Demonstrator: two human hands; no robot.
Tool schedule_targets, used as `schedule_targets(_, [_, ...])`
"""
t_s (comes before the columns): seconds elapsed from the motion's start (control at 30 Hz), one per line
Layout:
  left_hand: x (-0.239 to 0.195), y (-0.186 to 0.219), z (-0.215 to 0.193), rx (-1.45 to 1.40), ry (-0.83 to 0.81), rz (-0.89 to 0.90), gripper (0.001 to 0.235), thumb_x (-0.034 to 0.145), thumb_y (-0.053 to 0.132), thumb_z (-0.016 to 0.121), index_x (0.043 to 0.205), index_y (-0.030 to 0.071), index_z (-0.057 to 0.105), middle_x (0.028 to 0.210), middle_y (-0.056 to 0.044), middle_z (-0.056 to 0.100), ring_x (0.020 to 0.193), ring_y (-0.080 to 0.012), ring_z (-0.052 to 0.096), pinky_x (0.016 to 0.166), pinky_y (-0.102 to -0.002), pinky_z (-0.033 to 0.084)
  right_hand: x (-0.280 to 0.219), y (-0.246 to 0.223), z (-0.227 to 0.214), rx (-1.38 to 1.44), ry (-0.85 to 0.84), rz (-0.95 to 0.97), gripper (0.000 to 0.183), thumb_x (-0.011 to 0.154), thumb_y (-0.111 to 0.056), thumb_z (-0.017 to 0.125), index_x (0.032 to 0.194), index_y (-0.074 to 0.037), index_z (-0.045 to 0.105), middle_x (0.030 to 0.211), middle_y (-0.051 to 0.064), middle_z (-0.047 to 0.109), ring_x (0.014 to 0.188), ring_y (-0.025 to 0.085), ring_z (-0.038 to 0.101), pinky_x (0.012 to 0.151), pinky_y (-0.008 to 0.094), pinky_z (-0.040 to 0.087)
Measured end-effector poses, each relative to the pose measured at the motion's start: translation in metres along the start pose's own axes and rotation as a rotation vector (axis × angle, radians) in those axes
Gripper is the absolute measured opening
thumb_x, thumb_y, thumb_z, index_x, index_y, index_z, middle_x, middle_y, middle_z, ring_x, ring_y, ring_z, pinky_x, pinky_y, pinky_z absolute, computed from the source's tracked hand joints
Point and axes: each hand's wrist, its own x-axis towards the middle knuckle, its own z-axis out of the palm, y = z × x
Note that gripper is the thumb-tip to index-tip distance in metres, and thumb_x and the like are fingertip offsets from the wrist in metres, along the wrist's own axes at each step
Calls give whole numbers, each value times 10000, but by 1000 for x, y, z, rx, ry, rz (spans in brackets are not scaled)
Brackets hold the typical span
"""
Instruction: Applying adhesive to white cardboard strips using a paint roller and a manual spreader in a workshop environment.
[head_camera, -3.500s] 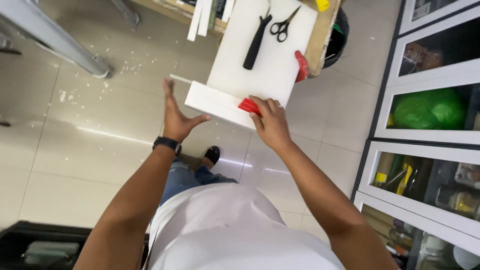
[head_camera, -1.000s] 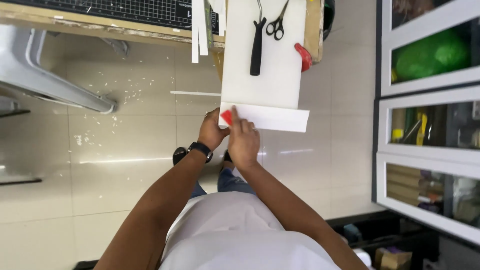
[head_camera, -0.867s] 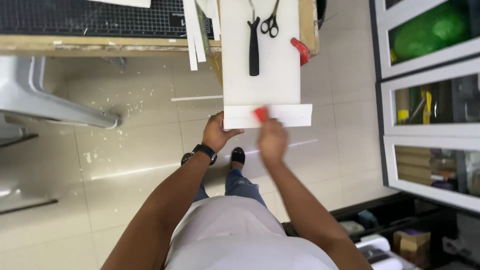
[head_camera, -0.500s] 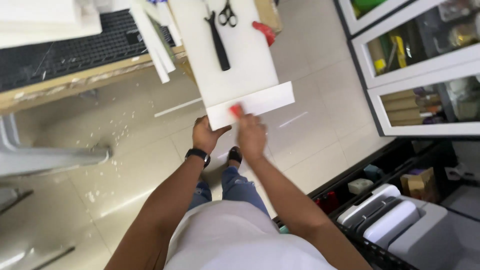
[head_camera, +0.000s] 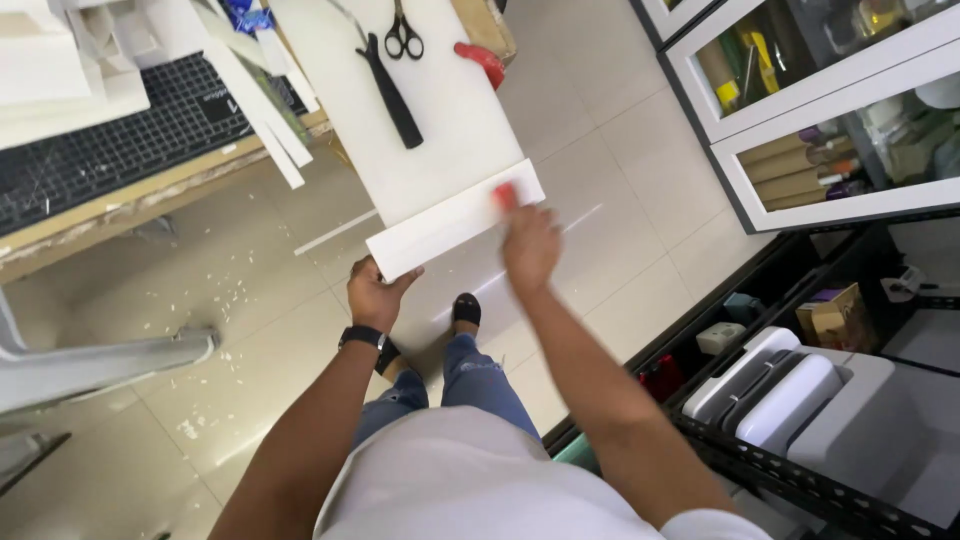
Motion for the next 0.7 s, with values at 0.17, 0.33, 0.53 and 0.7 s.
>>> schedule_targets(0.17, [8,7,-2,21,-8,-1,461,777,328,960,910,3,661,843,-151,631,951,-333,660,850,-413,563,-7,-60,-7,171,-94,113,463,927,-35,589,1378,-139,578,980,89,621,851,339,621,690,480,495])
schedule_targets(0.33, [11,-27,8,103,-18,11,390,801,257,911,1010,13,692,934,-181,651,1021,-372,644,876,-440,589,-35,-80,-13,238,-73,-329,719,801,-88,643,1495,-241,530,1055,87,587,904,360,629,670,462,480])
schedule_targets(0.53, [8,-26,7,93,-3,-45,493,795,385,946,999,35,664,937,-136,634,1026,-316,659,876,-412,582,6,-12,-1,107,48,156,582,913,-90,636,1472,-177,500,942,68,560,818,329,587,595,466,474])
schedule_targets(0.7, [12,-54,17,111,0,-36,364,832,257,904,1072,61,712,976,-132,668,1052,-315,649,907,-403,588,-46,-115,-47,367,-16,-373,463,846,-86,619,1298,-180,655,1019,87,580,860,335,613,650,463,452])
